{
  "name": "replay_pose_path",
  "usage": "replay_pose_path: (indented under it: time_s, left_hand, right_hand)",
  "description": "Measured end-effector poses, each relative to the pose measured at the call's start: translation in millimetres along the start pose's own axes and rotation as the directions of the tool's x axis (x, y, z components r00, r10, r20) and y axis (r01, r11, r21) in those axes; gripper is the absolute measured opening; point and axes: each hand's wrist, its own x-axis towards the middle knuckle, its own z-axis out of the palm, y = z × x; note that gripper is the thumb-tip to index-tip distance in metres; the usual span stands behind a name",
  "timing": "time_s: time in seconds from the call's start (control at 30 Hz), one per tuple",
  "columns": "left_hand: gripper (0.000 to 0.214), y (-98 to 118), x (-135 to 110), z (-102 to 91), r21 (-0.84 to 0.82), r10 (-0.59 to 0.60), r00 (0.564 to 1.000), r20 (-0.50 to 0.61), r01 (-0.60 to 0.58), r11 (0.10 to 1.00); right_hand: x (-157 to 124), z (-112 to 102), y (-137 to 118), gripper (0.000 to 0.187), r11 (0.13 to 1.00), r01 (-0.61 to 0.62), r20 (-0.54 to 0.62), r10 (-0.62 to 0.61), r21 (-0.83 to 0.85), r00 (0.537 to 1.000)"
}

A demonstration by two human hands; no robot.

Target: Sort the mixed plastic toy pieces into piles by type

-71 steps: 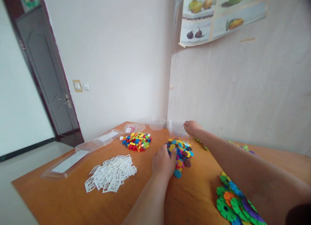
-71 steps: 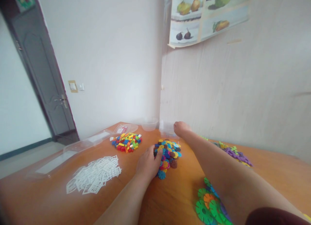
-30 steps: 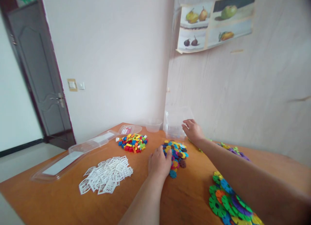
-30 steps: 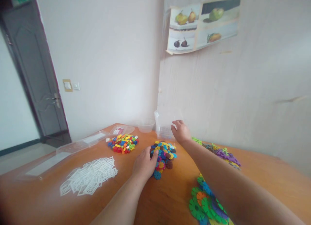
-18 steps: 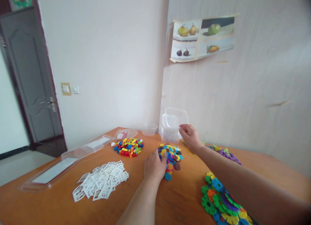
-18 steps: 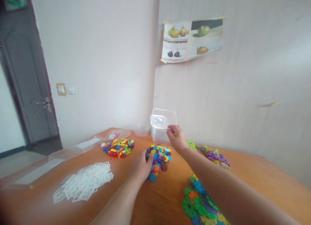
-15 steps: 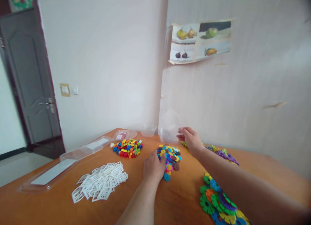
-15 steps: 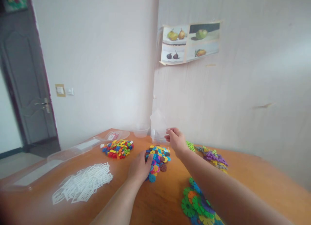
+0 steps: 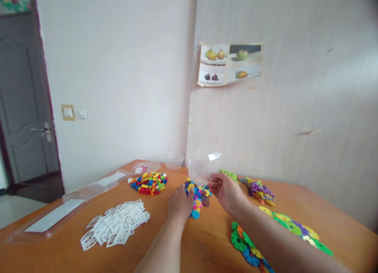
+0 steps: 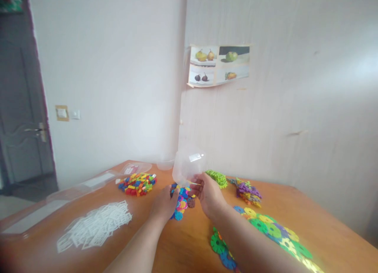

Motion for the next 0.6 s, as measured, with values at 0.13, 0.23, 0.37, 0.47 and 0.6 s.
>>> replay_pose_path:
  time_s: [0.13, 0.23, 0.37, 0.47, 0.6]
  left_hand:
    - [0.045, -1, 2, -0.2, -0.010, -0.006, 1.000, 0.010, 0.006, 1.000]
    - [0.043, -2, 3, 0.9, -0.023, -0.014, 1.000, 0.023, 0.015, 1.000]
    - [0.046, -5, 5, 3.8, -0.050, 0.002, 0.999, 0.032, -0.001, 0.999]
    - [0.048, -7, 7, 6.4, -0.081, 0.023, 0.999, 0.034, -0.020, 0.997]
    - [0.048, -7, 7, 9.0, -0.128, 0.043, 0.997, 0.062, -0.035, 0.991]
  right_hand:
    - [-12, -6, -8, 0.006, 0.996, 0.040, -0.078, -0.034, 0.079, 0.996]
    - [-17, -13, -10, 0.003, 0.991, 0.042, -0.110, -0.028, 0.129, 0.994]
    - [-16, -22, -5, 0.004, 0.992, 0.006, -0.066, 0.002, 0.128, 0.998]
    - [-13, -25, -4, 0.006, 0.996, 0.018, -0.002, -0.018, 0.091, 1.000]
    - [-11, -28, -6, 0.008, 0.998, 0.045, 0.055, -0.047, 0.046, 0.997]
